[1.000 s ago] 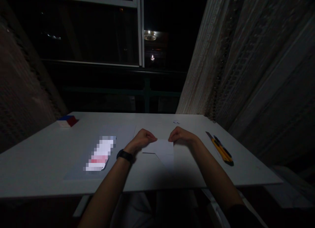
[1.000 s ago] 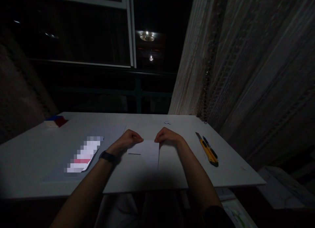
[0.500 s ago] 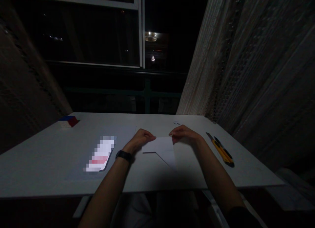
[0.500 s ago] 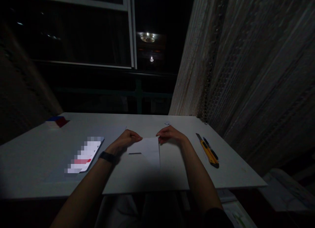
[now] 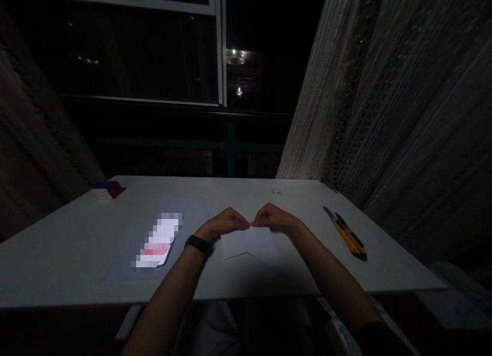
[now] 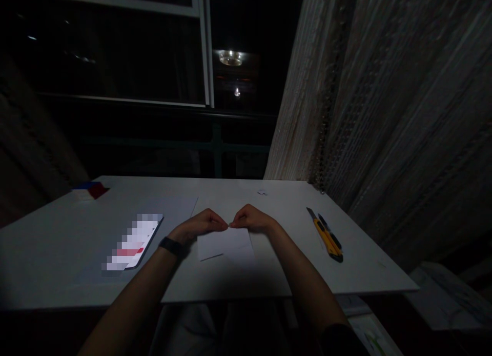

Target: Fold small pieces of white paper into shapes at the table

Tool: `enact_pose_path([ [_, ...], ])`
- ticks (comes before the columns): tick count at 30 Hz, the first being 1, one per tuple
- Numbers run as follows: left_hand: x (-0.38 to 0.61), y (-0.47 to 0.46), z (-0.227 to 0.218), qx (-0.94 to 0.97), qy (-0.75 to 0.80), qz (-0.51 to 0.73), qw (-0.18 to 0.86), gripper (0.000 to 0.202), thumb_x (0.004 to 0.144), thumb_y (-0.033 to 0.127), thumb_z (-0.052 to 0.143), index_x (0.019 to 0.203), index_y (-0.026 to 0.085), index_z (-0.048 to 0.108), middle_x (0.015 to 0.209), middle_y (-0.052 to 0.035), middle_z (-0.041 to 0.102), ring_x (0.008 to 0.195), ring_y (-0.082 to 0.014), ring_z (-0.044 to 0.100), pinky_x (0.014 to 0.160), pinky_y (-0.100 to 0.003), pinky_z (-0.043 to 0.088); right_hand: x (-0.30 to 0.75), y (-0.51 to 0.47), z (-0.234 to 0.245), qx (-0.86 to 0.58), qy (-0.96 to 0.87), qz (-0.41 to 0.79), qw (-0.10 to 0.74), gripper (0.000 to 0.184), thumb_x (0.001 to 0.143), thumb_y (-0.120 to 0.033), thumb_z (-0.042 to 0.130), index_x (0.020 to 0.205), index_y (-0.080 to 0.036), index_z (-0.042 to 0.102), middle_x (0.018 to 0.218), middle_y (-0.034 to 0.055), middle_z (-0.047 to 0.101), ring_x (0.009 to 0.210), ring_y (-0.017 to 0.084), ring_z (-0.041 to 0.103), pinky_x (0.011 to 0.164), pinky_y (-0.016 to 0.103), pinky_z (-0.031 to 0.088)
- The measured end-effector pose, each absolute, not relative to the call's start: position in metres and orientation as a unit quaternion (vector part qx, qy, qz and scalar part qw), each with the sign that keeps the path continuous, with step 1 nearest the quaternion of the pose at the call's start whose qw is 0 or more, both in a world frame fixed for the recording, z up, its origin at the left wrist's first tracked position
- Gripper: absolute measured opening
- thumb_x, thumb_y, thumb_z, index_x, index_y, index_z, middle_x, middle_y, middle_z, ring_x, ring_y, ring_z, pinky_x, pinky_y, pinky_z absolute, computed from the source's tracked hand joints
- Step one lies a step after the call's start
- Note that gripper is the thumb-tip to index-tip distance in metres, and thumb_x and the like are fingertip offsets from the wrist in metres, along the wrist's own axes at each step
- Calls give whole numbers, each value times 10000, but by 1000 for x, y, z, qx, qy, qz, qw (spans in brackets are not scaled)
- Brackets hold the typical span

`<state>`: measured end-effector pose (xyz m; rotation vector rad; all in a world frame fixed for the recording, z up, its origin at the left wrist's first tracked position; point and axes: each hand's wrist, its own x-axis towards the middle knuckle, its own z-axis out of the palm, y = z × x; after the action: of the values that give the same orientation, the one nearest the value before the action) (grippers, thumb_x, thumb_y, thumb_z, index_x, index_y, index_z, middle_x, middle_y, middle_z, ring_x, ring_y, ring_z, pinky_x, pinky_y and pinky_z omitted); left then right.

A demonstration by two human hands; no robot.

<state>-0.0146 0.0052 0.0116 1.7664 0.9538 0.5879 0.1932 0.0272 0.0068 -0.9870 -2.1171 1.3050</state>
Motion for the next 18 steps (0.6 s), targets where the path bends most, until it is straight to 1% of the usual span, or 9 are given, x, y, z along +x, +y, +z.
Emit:
enact_pose_path([
  [4,-16,6,11,720,397,241,516,264,644,352,643,691,98,697,519,8,538,491,-89,399,472,-226,280,201,28,16,-360,-788,448,220,335,603,-426,679,613,-92,657,506,-22,506,514,84,408,511,227,314],
  [7,-18,7,12,710,393,244,531,265,644,330,653,730,85,704,570,-26,603,513,-104,468,495,-231,340,212,29,24,-374,-785,442,219,341,598,-432,681,594,-93,643,488,-31,475,499,76,386,499,224,295],
  [10,-21,8,12,690,380,238,568,258,648,307,655,748,74,704,622,-61,648,536,-123,540,532,-243,412,226,30,30,-393,-769,453,221,337,574,-427,698,582,-95,637,480,-34,465,496,75,386,501,227,295],
  [13,-26,10,13,667,376,222,604,256,642,285,670,774,68,700,675,-96,677,590,-149,603,600,-265,470,240,33,32,-410,-749,463,239,335,552,-424,712,576,-99,636,494,-25,490,510,84,413,514,232,309],
  [15,-29,12,12,650,384,226,615,265,631,288,688,772,64,696,716,-119,688,627,-159,622,632,-270,484,247,36,30,-419,-736,463,261,329,543,-417,720,578,-101,639,514,-17,515,528,90,436,530,234,323],
  [18,-30,14,12,612,419,289,606,329,623,345,708,780,57,685,771,-140,688,651,-159,623,653,-272,487,250,40,26,-423,-725,461,288,328,537,-415,729,593,-102,649,544,-6,547,552,97,462,549,236,338],
])
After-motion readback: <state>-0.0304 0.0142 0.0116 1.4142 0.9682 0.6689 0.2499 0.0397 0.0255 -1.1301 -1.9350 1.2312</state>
